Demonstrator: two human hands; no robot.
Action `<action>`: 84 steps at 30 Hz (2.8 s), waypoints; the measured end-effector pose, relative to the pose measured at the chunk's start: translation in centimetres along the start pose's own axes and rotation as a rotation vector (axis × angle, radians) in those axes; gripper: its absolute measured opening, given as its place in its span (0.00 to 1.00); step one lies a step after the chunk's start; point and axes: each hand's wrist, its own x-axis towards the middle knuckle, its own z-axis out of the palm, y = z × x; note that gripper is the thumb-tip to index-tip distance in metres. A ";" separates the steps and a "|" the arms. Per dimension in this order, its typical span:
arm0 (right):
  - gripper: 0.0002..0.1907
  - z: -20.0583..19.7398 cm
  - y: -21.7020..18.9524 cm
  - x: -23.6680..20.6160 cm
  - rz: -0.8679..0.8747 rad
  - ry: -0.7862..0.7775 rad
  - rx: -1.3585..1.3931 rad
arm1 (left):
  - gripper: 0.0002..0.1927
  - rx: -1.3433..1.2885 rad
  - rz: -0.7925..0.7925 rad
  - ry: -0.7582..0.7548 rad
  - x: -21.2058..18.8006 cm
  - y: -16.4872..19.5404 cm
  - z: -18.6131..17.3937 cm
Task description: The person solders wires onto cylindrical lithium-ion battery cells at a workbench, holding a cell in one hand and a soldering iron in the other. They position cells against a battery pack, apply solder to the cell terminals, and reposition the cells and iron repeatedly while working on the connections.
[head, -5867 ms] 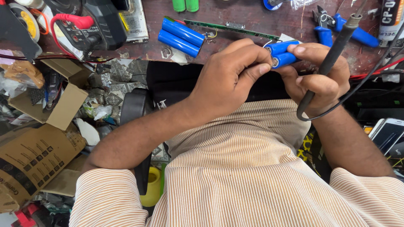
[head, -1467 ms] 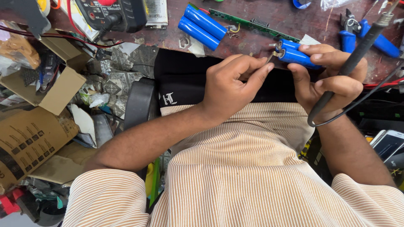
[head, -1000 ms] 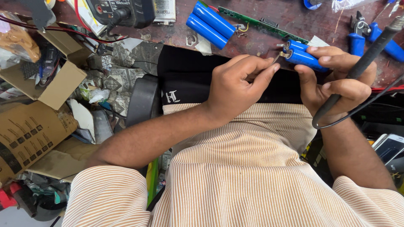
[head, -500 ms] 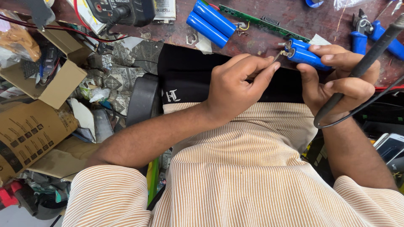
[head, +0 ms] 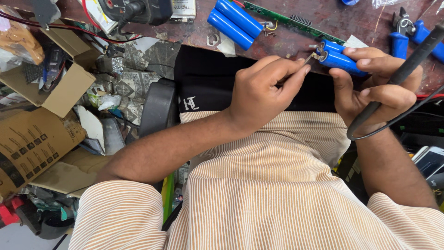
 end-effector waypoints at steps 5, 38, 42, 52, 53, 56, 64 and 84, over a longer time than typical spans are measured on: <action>0.31 -0.1 0.1 -0.2 0.002 0.003 -0.009 | 0.03 0.026 0.033 0.027 0.0 0.0 0.0; 0.29 1.0 0.0 -0.7 0.119 0.190 0.037 | 0.21 -0.644 -0.669 -0.052 -0.5 1.9 2.9; 0.30 1.6 -0.6 -0.8 0.142 0.228 0.057 | 0.20 -0.708 -0.632 -0.095 0.2 2.4 3.7; 0.27 1.6 -2.5 -0.1 0.160 0.092 0.136 | 0.25 -0.617 -0.559 -0.028 -0.6 1.4 3.4; 0.25 1.5 -2.7 0.0 0.169 0.077 0.172 | 0.25 -0.613 -0.553 -0.026 -0.5 1.3 3.3; 0.16 1.0 -2.5 -0.1 0.159 0.085 0.182 | 0.22 -0.589 -0.429 -0.022 -0.2 1.0 3.0; 0.21 -0.5 0.6 -1.8 0.110 0.287 -0.020 | 0.20 -0.288 -0.301 -0.055 0.7 1.0 2.0; 0.27 -3.2 0.3 -0.5 0.615 0.645 0.444 | 0.20 -0.286 -0.293 -0.074 1.3 1.0 2.0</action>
